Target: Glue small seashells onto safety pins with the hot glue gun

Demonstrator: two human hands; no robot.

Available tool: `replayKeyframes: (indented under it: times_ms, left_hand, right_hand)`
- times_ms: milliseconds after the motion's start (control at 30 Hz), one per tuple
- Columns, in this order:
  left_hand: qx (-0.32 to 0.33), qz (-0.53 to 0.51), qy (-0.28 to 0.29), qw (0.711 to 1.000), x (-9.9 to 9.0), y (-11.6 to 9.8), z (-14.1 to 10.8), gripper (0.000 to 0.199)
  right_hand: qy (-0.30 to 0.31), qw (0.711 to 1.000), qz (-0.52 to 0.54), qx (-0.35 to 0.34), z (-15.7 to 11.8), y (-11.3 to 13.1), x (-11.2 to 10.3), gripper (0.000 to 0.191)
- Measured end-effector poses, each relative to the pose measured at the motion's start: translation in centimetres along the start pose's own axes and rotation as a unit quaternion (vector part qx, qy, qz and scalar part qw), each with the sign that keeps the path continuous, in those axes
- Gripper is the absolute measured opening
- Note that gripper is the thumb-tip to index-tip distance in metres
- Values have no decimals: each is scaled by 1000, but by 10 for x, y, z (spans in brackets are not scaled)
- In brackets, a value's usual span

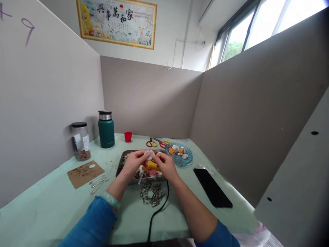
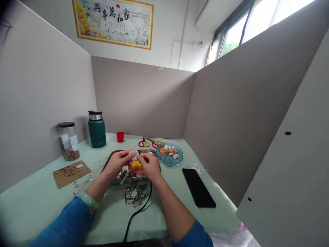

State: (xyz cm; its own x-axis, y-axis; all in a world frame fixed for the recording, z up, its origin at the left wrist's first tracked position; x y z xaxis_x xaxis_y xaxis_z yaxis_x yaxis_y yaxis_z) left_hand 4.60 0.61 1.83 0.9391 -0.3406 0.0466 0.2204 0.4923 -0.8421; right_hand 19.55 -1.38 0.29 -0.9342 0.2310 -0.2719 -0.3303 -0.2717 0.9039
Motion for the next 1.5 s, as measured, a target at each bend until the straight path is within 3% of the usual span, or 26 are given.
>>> replayKeyframes:
  times_ms: [733, 1033, 1500]
  left_hand:
    - [23, 39, 12, 999, 3, -1, -1, 39]
    - [32, 110, -62, 991, 5, -4, 0, 34]
    - [32, 83, -56, 994, 4, 1, -1, 34]
  right_hand:
    - [-28, 997, -59, -42, 0, -2, -1, 29]
    - [-48, 989, -104, -96, -4, 0, 1, 27]
    - [-44, 994, -54, -79, -6, 2, 1, 26]
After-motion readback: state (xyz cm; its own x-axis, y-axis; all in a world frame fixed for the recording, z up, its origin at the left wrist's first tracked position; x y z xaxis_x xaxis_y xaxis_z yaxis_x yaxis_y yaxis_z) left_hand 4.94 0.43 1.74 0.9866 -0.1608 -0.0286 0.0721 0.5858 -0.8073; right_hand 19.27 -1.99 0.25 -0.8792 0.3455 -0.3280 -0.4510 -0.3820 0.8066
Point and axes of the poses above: each hand's wrist, its own z-axis towards the middle knuckle, its own x-axis out of the palm, y = z × x, the point moved 2 cm from there along z, towards the middle knuckle, and after that the axes turned 15 degrees about x, right-handed, at the moved point
